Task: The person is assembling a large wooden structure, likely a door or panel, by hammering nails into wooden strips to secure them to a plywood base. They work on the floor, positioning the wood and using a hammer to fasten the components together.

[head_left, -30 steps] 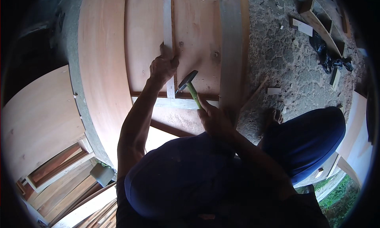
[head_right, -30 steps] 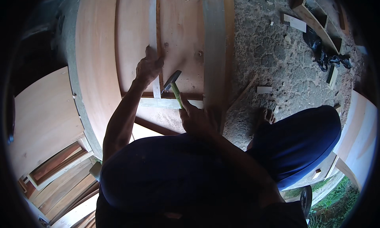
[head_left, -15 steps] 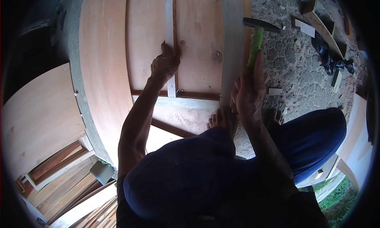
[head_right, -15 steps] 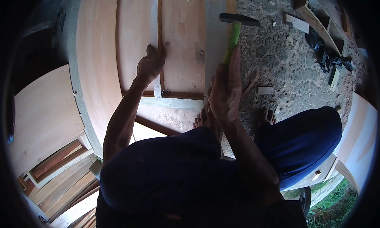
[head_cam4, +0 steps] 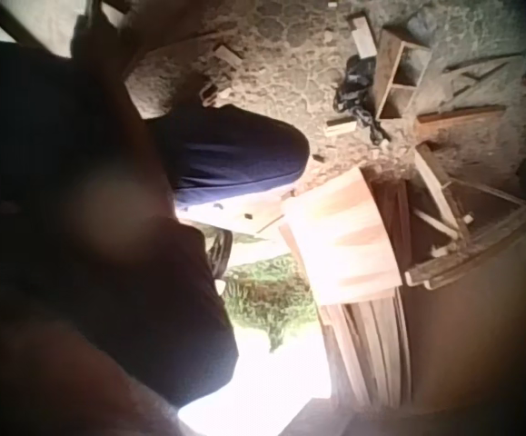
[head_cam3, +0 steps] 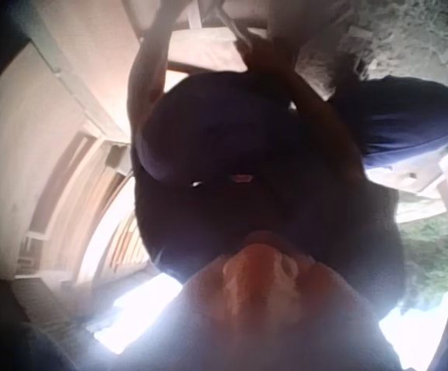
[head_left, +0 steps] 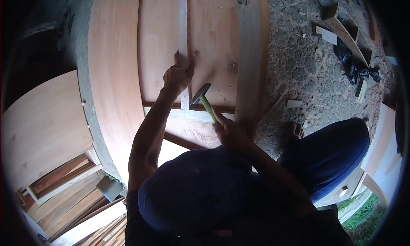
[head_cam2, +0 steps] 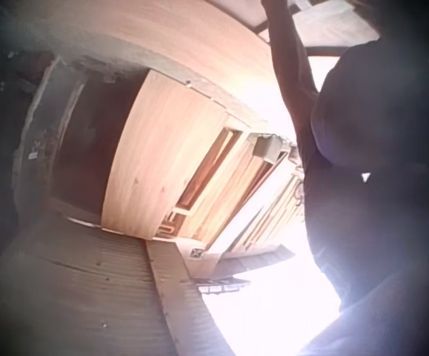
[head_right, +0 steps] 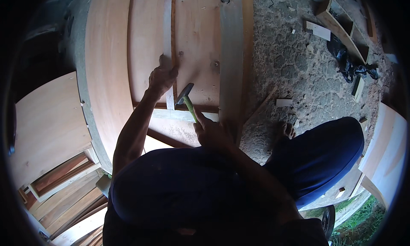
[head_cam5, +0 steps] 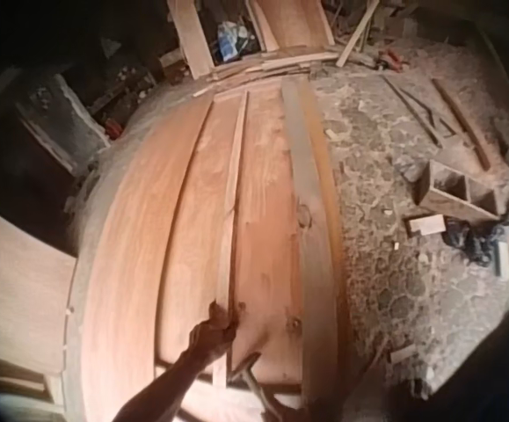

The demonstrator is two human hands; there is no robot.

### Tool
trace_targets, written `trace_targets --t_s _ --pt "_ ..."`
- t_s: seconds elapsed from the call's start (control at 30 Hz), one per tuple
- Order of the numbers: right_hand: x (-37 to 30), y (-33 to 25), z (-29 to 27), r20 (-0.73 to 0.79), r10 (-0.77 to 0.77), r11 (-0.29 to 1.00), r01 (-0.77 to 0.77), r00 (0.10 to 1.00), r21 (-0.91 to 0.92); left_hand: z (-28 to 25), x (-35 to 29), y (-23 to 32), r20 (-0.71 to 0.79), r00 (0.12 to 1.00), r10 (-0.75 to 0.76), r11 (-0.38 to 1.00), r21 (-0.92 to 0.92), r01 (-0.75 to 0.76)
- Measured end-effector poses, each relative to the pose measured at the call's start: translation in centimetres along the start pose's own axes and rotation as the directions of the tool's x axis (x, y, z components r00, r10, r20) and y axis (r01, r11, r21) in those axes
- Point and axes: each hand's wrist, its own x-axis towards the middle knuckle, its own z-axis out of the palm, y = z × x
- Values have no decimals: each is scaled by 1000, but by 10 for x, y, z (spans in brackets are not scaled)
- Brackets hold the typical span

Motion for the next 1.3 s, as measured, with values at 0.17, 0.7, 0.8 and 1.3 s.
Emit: trace_targets --t_s 0.17,0.7,0.8,1.3 --pt "8 -26 -26 -257 -88 990 112 962 82 35 19 -60 -66 977 204 959 215 -185" --pt "2 20 5 60 -58 975 43 997 216 0 -7 -11 65 998 -2 1000 -6 2" --pt "4 -50 -54 -44 -9 811 33 999 584 32 17 -71 -9 995 94 991 100 -93" --pt "-3 3 6 -399 -508 846 355 763 -398 7 -3 -13 -1 997 78 995 67 -78"
